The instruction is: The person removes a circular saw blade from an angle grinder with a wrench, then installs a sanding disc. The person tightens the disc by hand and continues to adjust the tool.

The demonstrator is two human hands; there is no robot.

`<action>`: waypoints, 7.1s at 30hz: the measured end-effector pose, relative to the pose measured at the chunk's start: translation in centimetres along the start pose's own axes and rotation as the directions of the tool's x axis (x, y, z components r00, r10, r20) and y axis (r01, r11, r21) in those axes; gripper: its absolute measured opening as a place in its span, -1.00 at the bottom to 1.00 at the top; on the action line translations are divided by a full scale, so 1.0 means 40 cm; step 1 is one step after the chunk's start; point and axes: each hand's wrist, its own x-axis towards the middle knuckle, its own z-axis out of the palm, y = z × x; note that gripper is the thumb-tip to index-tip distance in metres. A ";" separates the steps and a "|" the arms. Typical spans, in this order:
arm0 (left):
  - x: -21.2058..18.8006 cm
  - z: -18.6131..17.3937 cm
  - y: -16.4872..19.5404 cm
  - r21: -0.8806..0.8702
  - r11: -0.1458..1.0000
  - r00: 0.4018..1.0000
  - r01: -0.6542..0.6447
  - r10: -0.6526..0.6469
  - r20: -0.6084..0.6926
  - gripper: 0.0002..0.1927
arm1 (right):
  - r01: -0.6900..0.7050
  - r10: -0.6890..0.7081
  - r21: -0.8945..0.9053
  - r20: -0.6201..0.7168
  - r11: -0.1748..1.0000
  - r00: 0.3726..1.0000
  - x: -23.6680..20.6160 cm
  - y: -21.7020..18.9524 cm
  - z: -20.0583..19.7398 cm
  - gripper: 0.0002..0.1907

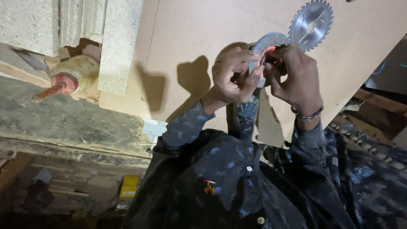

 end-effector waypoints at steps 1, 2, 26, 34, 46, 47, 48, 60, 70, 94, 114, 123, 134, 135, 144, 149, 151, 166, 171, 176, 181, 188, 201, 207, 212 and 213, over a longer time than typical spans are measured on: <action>-0.003 0.002 -0.003 0.006 1.000 1.000 -0.006 0.007 -0.021 -0.71 | 0.001 -0.001 -0.003 0.019 1.000 1.000 -0.002 -0.003 -0.007 -0.68; -0.006 0.003 -0.005 0.012 1.000 0.999 -0.012 0.013 -0.043 -0.72 | 0.001 -0.001 -0.005 0.038 1.000 0.999 -0.002 -0.006 -0.014 -0.63; 0.114 0.044 0.180 -0.441 0.898 0.989 0.011 0.055 0.136 -0.76 | -0.156 0.175 0.143 -0.135 0.977 0.975 -0.015 -0.017 0.034 -0.68; 0.108 0.078 0.191 -0.487 0.873 0.991 0.005 0.062 0.122 -0.75 | -0.038 0.045 0.073 -0.096 0.997 0.994 -0.026 -0.045 -0.024 -0.51; 0.079 0.090 0.228 -0.444 0.890 0.989 0.100 -0.041 0.141 -0.74 | -0.116 0.137 0.179 -0.112 0.977 0.984 -0.008 -0.028 -0.005 -0.65; 0.077 0.090 0.231 -0.427 0.900 0.988 0.090 -0.028 0.151 -0.72 | -0.158 0.186 0.223 -0.112 0.962 0.976 -0.007 -0.027 0.000 -0.65; 0.075 0.090 0.233 -0.411 0.908 0.987 0.079 -0.012 0.162 -0.70 | -0.154 0.186 0.219 -0.133 0.963 0.973 -0.005 -0.027 0.004 -0.65; 0.006 0.121 0.230 -0.475 0.873 0.994 0.109 -0.080 0.080 -0.77 | -0.001 0.040 0.228 -0.166 0.974 0.985 -0.006 -0.012 -0.008 -0.70; 0.059 -0.071 0.063 0.186 0.877 0.896 0.443 -0.425 -0.132 -0.79 | -0.034 0.082 0.168 -0.290 0.985 0.953 0.000 -0.019 0.020 -0.60; -0.065 0.040 -0.227 -0.331 -0.038 0.248 0.943 -0.586 0.772 -0.45 | 0.283 -0.357 -0.331 -0.187 0.900 0.915 -0.102 -0.121 -0.111 0.08; -0.072 0.024 -0.189 -0.303 -0.065 0.211 0.951 -0.578 0.788 -0.55 | -0.131 0.120 -0.092 -0.110 0.987 0.987 -0.150 -0.182 -0.164 0.18; -0.066 -0.038 -0.201 -0.375 -0.092 0.261 0.923 -0.567 0.781 -0.59 | 0.233 -0.290 -0.248 -0.222 0.940 0.931 -0.110 -0.058 -0.135 0.13; -0.073 -0.073 -0.218 -0.465 -0.167 0.340 0.870 -0.480 0.809 -0.65 | 0.403 -0.350 0.109 -0.328 0.909 0.878 -0.044 0.028 -0.004 -0.18; -0.071 -0.066 -0.219 -0.473 -0.204 0.342 0.857 -0.461 0.819 -0.65 | 0.352 -0.303 0.081 -0.354 0.932 0.885 -0.045 0.030 0.003 -0.19; -0.007 0.039 -0.085 0.278 0.459 0.329 0.844 -0.852 0.408 -0.39 | -0.105 0.132 0.082 -0.470 0.991 0.873 -0.052 0.029 0.049 -0.23; 0.010 0.109 0.067 0.540 0.703 0.722 0.464 -0.653 0.230 -0.36 | -0.150 0.193 0.124 -0.511 0.981 0.838 -0.047 0.072 0.073 -0.29; 0.031 0.118 0.102 0.443 0.814 0.811 0.375 -0.520 0.269 -0.33 | -0.107 0.218 0.229 -0.539 0.968 0.813 -0.041 0.096 0.084 -0.43; 0.013 0.191 -0.020 0.459 0.839 0.940 0.293 -0.342 0.024 -0.51 | -0.004 0.203 0.822 -0.136 0.570 0.970 0.051 0.341 0.103 -0.63; 0.042 0.159 0.075 0.688 0.548 0.782 0.476 -0.621 -0.047 -0.42 | -0.002 -0.056 0.876 0.033 0.482 0.998 0.152 0.313 0.084 -0.74; 0.051 0.143 0.063 0.696 0.501 0.789 0.514 -0.595 -0.155 -0.38 | 0.064 -0.209 0.731 0.109 0.679 0.972 0.150 0.226 0.044 -0.76; 0.051 0.113 -0.002 0.489 0.667 0.790 0.562 -0.608 -0.078 -0.41 | -0.198 0.138 0.803 0.144 0.562 0.980 0.100 0.174 0.048 -0.77; 0.067 0.103 -0.034 0.461 0.718 0.755 0.522 -0.640 0.142 -0.39 | -0.046 0.270 0.784 -0.158 0.619 0.950 0.023 0.182 0.097 -0.79; 0.008 0.122 0.125 0.537 0.763 0.922 0.359 -0.380 -0.076 -0.43 | -0.137 0.253 0.791 -0.023 0.596 0.967 0.042 0.132 0.090 -0.80; 0.028 0.088 0.108 0.556 0.462 0.657 0.690 -0.722 -0.216 -0.34 | -0.132 0.195 0.815 0.024 0.564 0.981 0.052 0.093 0.083 -0.73; 0.033 0.091 0.070 0.617 0.382 0.599 0.688 -0.779 -0.184 -0.32 | 0.058 0.152 0.695 -0.238 0.717 0.959 0.040 0.094 0.093 -0.77; 0.029 0.096 0.058 0.581 0.425 0.619 0.694 -0.764 -0.181 -0.32 | 0.034 0.181 0.702 -0.230 0.711 0.956 0.036 0.097 0.096 -0.76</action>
